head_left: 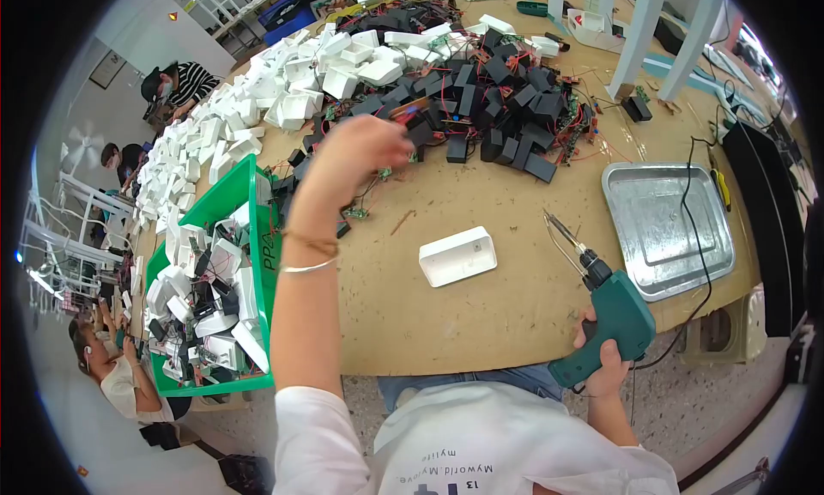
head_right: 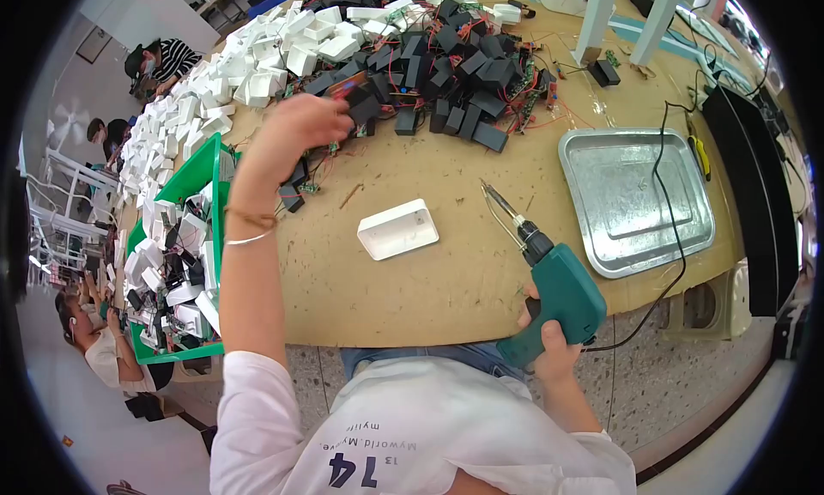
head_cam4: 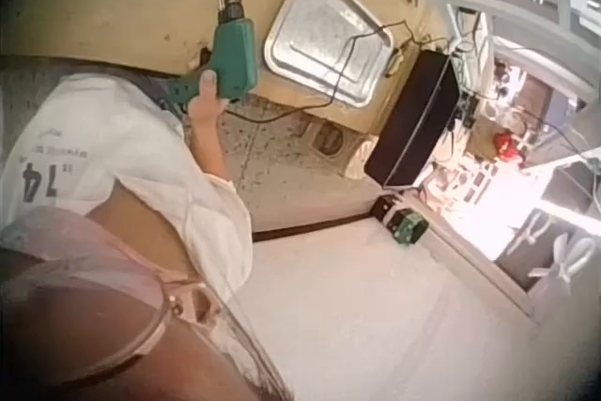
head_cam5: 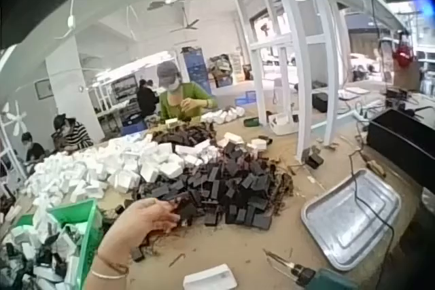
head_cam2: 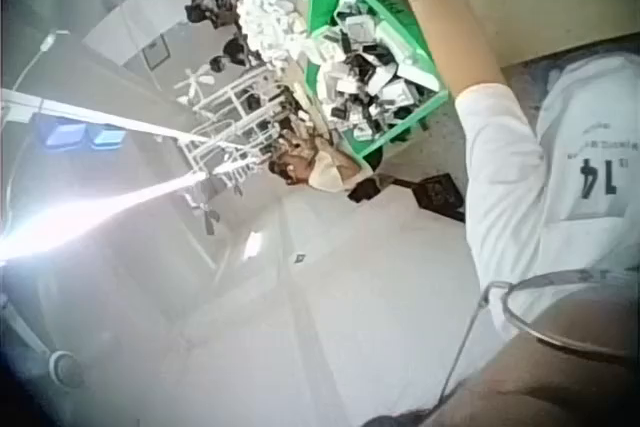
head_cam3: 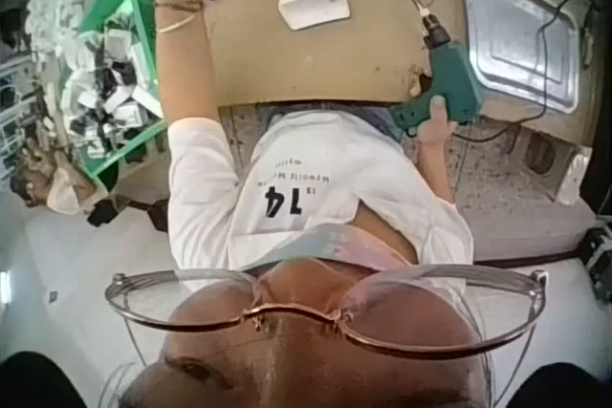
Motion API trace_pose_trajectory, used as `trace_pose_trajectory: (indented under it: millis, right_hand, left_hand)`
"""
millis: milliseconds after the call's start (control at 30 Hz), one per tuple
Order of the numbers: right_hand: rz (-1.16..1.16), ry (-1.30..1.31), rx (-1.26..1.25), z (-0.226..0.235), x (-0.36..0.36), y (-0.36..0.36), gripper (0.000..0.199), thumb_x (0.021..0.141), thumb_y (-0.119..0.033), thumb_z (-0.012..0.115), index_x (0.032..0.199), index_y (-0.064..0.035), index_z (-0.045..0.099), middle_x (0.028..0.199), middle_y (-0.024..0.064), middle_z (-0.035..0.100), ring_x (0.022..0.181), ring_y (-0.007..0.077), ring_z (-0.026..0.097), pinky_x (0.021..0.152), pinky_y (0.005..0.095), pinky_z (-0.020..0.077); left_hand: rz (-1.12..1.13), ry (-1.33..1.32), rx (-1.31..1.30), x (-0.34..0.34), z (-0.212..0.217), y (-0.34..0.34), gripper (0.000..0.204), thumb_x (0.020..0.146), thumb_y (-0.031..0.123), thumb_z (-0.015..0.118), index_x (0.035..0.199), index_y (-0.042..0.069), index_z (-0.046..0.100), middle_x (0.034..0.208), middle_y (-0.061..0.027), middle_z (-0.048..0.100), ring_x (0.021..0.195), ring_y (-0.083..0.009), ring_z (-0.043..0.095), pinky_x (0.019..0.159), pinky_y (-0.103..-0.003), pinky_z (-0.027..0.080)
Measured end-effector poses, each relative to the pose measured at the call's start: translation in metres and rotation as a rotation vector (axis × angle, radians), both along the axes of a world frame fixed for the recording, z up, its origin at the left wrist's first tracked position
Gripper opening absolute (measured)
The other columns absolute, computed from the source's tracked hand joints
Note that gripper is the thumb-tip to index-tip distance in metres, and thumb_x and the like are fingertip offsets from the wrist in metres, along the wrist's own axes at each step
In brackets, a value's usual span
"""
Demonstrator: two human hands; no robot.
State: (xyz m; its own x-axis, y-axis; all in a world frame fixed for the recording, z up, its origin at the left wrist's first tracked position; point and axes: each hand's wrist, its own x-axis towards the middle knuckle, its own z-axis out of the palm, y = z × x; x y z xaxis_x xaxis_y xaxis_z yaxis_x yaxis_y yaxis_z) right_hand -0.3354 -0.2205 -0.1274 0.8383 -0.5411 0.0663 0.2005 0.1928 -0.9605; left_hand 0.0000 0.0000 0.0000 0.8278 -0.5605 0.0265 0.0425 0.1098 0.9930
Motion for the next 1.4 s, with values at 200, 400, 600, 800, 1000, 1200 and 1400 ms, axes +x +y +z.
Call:
trace_pose_trajectory:
  millis: [200,400,600,800,1000,1200,1400]
  right_hand:
    - [0.023,-0.005,-0.012,0.007,0.003,-0.003,0.058,0.083,-0.046,0.057,0.112,0.0042,0.052,0.099,0.0129,0.055,0.07,0.0132,0.054,0.065,0.0268,0.044]
    - [0.002,-0.026,-0.026,0.006,0.003,-0.001,0.058,0.085,-0.043,0.056,0.117,0.0052,0.049,0.101,0.013,0.055,0.071,0.0136,0.054,0.064,0.0259,0.044]
    - [0.009,-0.044,-0.02,0.005,0.003,0.0,0.057,0.087,-0.038,0.054,0.121,0.0063,0.046,0.106,0.0145,0.053,0.074,0.0145,0.054,0.067,0.0267,0.0437]
    - [-0.007,-0.018,-0.019,0.008,0.004,0.0,0.057,0.087,-0.039,0.054,0.12,0.0069,0.046,0.106,0.015,0.054,0.074,0.0146,0.054,0.069,0.0272,0.0432]
    - [-0.037,0.01,-0.029,0.01,0.006,0.003,0.057,0.087,-0.04,0.054,0.118,0.0073,0.047,0.104,0.0159,0.054,0.074,0.0148,0.054,0.071,0.0279,0.0433]
    - [-0.029,0.005,-0.05,0.009,0.006,0.002,0.058,0.087,-0.041,0.055,0.117,0.0076,0.048,0.103,0.0147,0.054,0.074,0.0155,0.054,0.076,0.0311,0.0434]
    - [-0.025,0.021,-0.04,0.01,0.005,0.0,0.057,0.086,-0.041,0.055,0.116,0.008,0.048,0.103,0.0135,0.054,0.072,0.0167,0.053,0.089,0.0362,0.0417]
  left_hand:
    - [0.306,-0.322,-0.424,-0.042,0.001,0.035,0.014,0.087,0.01,0.05,0.08,0.001,0.058,0.122,-0.0155,0.055,0.115,-0.0236,0.049,0.104,-0.038,0.033]
    - [0.219,-0.033,-0.55,-0.077,-0.03,0.066,0.025,0.095,0.022,0.045,0.086,0.003,0.059,0.105,-0.0097,0.062,0.098,-0.0228,0.06,0.089,-0.037,0.046]
    - [0.336,0.061,-0.151,-0.099,-0.068,0.057,0.021,0.092,0.018,0.058,0.107,0.002,0.059,0.085,-0.0042,0.066,0.074,-0.0096,0.062,0.056,-0.02,0.045]
    - [0.328,0.107,-0.119,-0.118,-0.066,0.038,0.022,0.087,0.007,0.065,0.107,-0.001,0.06,0.085,-0.009,0.068,0.073,-0.012,0.064,0.064,-0.023,0.049]
    - [0.232,0.079,-0.058,-0.135,-0.062,0.023,0.02,0.086,0.009,0.067,0.102,-0.001,0.061,0.084,-0.0081,0.068,0.064,-0.0088,0.061,0.058,-0.02,0.048]
    - [0.285,0.039,0.148,-0.145,-0.057,0.01,0.016,0.084,0.011,0.069,0.093,-0.001,0.061,0.078,-0.0041,0.066,0.058,-0.001,0.051,0.047,-0.014,0.04]
    - [0.349,-0.158,0.306,-0.153,-0.063,-0.003,0.013,0.082,0.011,0.071,0.08,0.002,0.062,0.073,-0.0006,0.063,0.058,-0.0039,0.05,0.049,-0.019,0.04]
